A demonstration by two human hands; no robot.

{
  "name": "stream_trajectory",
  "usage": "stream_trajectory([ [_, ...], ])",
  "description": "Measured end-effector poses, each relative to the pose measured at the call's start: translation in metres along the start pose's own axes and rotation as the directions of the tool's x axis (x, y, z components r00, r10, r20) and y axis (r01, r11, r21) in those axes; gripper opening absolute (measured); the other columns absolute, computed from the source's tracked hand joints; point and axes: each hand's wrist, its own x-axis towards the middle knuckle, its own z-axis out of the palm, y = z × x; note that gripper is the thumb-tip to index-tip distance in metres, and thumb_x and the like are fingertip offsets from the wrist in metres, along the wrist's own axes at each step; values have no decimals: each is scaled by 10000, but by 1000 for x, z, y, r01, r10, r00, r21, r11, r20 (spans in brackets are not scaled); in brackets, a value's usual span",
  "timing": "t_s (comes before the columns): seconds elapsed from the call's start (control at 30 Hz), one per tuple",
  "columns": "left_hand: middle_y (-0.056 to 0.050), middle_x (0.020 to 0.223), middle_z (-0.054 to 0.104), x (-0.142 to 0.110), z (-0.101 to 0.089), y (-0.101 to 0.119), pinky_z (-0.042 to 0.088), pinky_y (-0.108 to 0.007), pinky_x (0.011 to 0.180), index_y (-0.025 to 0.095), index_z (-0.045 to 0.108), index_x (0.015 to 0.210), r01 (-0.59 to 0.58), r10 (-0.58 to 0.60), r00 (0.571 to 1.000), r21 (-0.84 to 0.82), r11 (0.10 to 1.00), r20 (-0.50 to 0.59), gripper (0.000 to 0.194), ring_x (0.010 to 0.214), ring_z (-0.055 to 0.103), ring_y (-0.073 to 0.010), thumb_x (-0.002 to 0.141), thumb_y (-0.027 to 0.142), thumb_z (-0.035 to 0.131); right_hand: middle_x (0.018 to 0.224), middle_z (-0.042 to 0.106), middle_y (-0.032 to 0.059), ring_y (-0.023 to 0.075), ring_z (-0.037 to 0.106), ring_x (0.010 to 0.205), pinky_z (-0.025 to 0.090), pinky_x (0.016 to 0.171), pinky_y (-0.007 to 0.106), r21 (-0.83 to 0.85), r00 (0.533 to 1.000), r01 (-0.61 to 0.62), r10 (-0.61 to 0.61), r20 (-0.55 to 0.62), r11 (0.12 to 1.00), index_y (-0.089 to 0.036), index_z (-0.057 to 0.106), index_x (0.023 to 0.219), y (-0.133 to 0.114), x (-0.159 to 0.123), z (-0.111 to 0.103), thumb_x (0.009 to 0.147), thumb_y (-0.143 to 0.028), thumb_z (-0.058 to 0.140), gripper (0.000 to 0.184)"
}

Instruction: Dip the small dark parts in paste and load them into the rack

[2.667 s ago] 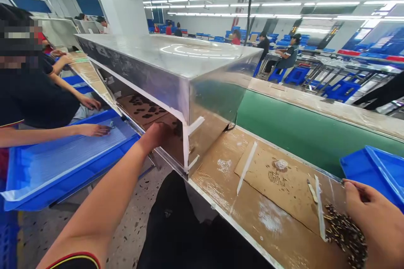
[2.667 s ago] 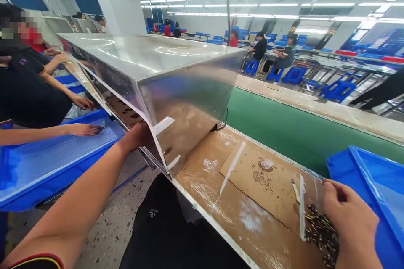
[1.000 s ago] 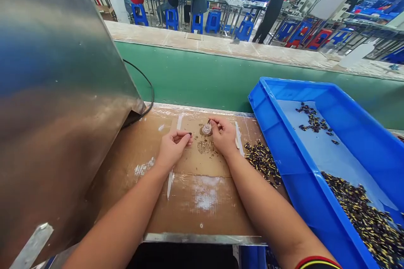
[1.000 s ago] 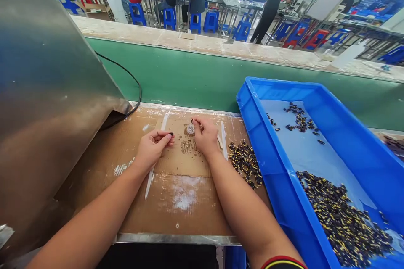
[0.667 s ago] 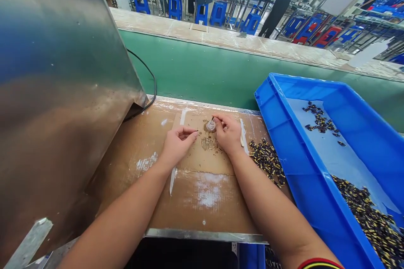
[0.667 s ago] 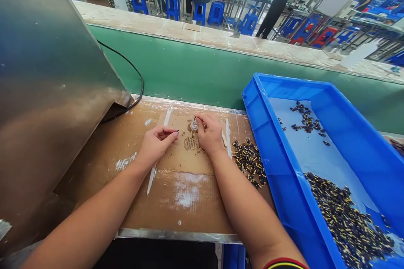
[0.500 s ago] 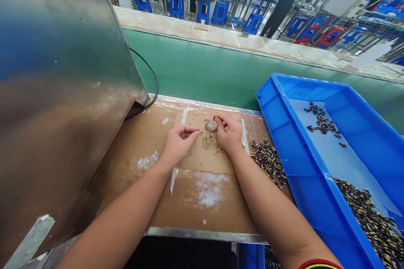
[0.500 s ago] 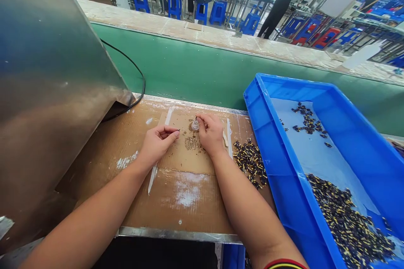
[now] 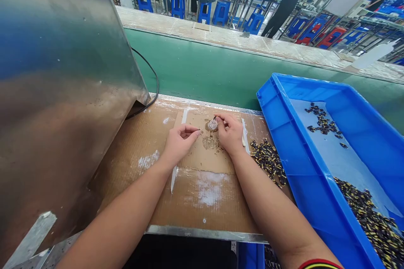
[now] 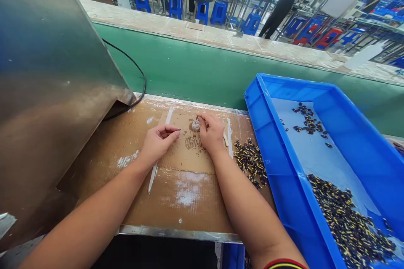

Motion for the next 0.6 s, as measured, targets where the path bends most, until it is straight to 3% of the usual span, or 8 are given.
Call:
stream_trajectory([
  [0.3,-87,822,766,1,0,-5,575,-314,750,150,788,897,-1,1,1000,-53,999,-3,323,757,709,-196,739,413,887,1050,790,76,240,708,986,584,825,394,-12,1000,-2,2,-25,1000,-241,784,1086,-1,1,1,1037,-309,559,240],
  [0.47,-112,867,777,1,1,-3,606,-332,787,120,780,924,101,-105,994,-277,956,1,427,761,719,-184,703,451,934,1056,786,83,245,703,979,584,820,397,-32,999,-1,-1,-34,999,-241,783,1090,1,1,1,1040,-323,551,251],
  [0.6,-115,869,773,-1,2,5,612,-284,797,105,725,882,233,-240,970,-474,849,47,347,783,728,-153,736,339,935,1004,785,89,237,704,905,572,774,378,-66,994,-46,39,-99,997,-218,778,1056,2,1,3,1024,-334,561,249],
])
